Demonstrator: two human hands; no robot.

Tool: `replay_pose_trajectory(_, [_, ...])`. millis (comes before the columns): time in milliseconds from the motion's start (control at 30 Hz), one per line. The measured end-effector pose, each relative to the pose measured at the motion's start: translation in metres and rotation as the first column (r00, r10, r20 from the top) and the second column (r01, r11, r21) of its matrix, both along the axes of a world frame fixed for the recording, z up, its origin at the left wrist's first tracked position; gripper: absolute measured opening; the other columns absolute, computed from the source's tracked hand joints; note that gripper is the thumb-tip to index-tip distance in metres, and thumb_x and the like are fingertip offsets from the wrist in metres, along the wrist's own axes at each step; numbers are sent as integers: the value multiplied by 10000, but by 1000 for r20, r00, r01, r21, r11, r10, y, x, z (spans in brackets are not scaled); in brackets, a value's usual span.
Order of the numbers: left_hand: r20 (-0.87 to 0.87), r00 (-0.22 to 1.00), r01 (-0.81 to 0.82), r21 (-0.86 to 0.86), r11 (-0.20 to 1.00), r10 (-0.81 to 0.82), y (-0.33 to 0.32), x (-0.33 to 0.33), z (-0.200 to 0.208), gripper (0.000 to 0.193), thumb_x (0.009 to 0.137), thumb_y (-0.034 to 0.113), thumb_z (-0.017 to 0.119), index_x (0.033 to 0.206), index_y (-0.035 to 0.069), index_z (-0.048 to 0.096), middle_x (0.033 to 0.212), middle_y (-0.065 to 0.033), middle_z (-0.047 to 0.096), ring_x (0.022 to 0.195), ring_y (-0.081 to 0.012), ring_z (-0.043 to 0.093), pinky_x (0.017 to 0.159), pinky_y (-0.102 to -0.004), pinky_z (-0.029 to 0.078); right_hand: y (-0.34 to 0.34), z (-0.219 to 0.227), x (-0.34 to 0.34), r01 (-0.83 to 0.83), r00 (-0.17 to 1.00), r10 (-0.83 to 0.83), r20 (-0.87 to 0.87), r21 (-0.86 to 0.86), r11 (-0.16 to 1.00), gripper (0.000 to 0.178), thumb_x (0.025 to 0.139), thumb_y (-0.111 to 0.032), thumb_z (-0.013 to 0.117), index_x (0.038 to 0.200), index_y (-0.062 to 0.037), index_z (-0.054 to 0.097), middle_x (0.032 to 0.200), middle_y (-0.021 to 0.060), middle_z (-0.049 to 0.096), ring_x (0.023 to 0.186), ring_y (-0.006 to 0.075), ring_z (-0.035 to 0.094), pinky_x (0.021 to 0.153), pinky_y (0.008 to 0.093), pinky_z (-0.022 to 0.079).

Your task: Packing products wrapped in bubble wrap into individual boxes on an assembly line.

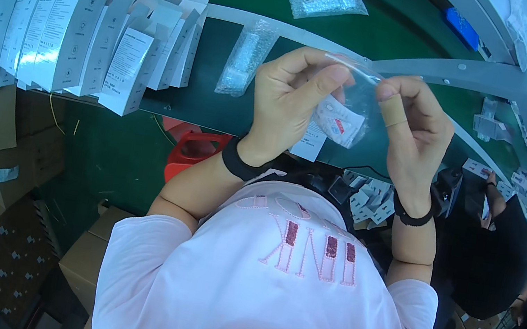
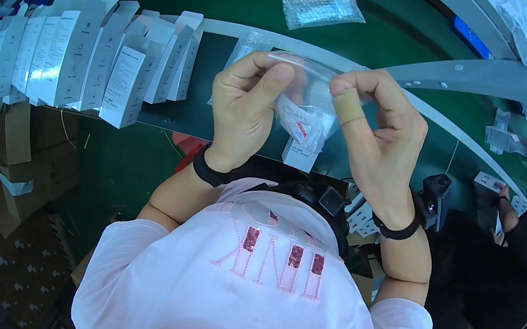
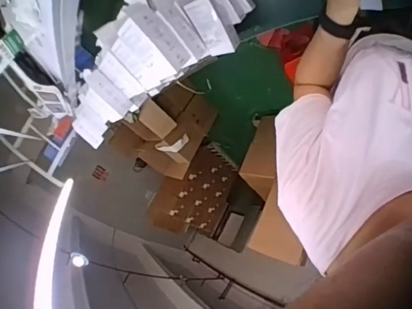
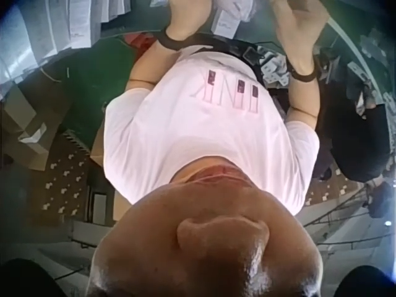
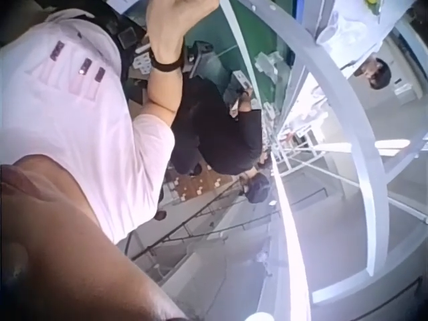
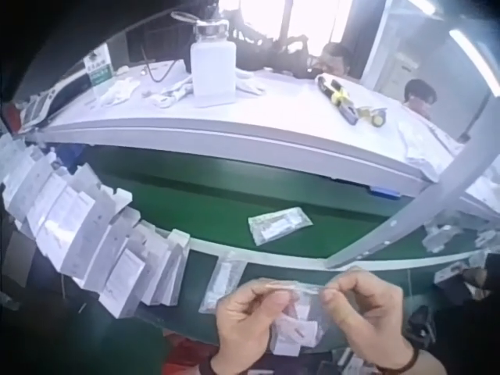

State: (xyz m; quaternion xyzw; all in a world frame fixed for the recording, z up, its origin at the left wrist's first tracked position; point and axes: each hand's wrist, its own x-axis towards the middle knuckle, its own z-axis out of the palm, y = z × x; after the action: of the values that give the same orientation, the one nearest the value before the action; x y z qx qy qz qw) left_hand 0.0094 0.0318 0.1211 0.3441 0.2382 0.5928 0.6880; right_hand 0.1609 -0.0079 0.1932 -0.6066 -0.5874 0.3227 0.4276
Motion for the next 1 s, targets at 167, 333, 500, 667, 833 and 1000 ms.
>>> replay_pose_trajectory(167, [-21,998,58,18,998,-58,0,-1,0,151,882,75,687,986,-34,675,891,-112,696,728,-131,643,652,-247,525,0,4,-4,-34,982,1,187,175,984,50,837,15,675,861,27,633,846,55,616,789,127,551,728,236,425])
replay_pose_trajectory(333, [-39,992,118,42,992,-116,-4,5,-4,125,876,52,685,975,-26,681,936,-112,677,763,-128,639,654,-239,524,-6,1,1,-40,984,31,174,51,998,70,820,15,684,870,27,637,848,58,618,805,131,556,746,242,428])
replay_pose_trajectory(500, [-170,985,56,98,994,-39,-8,4,-7,71,875,34,674,924,-16,683,909,-90,647,784,-114,622,650,-227,512,-16,-7,2,-14,997,15,69,-24,1000,76,815,4,695,871,25,648,838,57,616,781,127,544,726,239,421])
replay_pose_trajectory(667, [-300,951,108,117,987,-69,-29,14,-22,69,882,69,665,891,1,657,882,-58,622,789,-102,594,647,-203,476,-27,-16,4,-14,991,19,136,-35,999,76,814,-35,702,876,-7,668,741,73,599,680,157,573,615,263,451])
replay_pose_trajectory(833, [-335,918,230,16,973,-211,-26,17,-38,148,879,130,683,958,8,661,936,-67,647,827,-118,613,713,-219,475,-38,-25,15,59,976,-26,216,-150,987,80,821,-26,701,888,2,667,726,56,577,640,120,514,589,239,406])
replay_pose_trajectory(1000, [-848,506,343,365,865,157,114,25,-96,698,750,320,797,1281,-25,502,1169,-221,628,1085,-308,614,898,-396,493,-60,-35,53,41,963,37,269,-277,960,64,831,-12,676,886,15,658,739,67,587,653,141,538,620,262,429])
